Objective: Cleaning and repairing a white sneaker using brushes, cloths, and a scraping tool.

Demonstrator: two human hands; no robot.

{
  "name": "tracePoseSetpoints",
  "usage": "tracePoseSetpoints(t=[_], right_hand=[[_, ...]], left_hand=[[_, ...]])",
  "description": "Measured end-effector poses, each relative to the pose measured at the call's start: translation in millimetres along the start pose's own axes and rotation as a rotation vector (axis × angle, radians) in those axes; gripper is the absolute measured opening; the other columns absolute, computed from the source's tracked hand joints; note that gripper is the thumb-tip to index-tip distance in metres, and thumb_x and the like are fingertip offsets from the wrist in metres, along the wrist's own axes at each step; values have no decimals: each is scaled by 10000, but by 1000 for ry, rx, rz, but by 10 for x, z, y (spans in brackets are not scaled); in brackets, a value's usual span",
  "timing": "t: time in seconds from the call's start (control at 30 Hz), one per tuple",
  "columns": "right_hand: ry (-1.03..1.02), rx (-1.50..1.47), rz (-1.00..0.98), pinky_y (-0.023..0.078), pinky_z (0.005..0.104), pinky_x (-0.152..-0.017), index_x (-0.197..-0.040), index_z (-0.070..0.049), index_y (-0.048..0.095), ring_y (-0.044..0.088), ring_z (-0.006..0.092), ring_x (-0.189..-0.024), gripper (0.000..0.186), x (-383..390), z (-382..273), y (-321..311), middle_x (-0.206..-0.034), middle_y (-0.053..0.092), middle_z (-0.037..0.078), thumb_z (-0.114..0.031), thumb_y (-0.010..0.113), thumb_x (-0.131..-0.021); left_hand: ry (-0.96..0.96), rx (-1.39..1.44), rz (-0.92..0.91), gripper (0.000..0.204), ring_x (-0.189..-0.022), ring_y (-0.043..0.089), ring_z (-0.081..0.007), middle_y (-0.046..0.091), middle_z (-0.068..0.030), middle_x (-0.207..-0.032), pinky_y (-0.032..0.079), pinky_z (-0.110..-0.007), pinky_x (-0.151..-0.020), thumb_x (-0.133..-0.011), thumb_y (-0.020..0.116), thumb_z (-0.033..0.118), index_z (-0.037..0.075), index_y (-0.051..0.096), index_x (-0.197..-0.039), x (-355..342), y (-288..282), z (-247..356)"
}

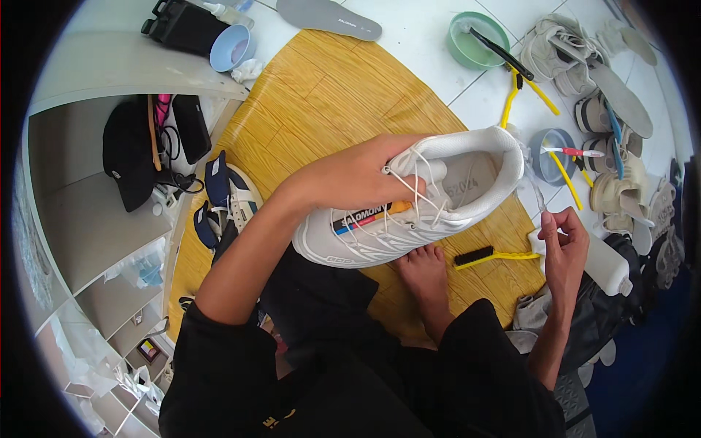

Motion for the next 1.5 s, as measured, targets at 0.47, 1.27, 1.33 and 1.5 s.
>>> tracePoseSetpoints(t=[0.47,1.27,1.33,1.5], right_hand=[[9,34,-5,451,244,-593,-827,19,560,554,78,-664,316,30,-27,-13,-730,582,33,-243,656,-975],[-21,39,1,465,256,-606,-839,15,588,554,104,-647,311,46,25,11,-741,618,59,-259,658,-970],[-16,39,0,466,257,-605,-837,15,588,555,104,-647,315,41,34,12,-742,617,58,-262,658,-970],[-11,43,0,466,256,-603,-836,17,587,555,103,-648,327,29,37,-14,-741,614,55,-273,654,-974]], left_hand=[[-40,65,-124,446,-882,625,-149,677,-94,-996,505,-301,-779,-908,655,271,-7,575,-1247,71,184,-228],[-142,324,-316,390,-885,591,-127,657,-60,-959,474,-274,-794,-900,658,321,4,633,-1127,260,528,-168],[-145,298,-310,391,-890,591,-128,657,-60,-962,474,-275,-799,-903,657,321,2,632,-1127,255,525,-168],[-133,292,-328,396,-907,590,-134,658,-66,-968,469,-276,-823,-907,658,311,-1,618,-1148,222,560,-188]])
Point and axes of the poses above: each hand's wrist, its own x-axis away from the middle knuckle, its own y-axis out of the palm, z = x × y, the point moved 7 cm from there along -x, towards the middle knuckle
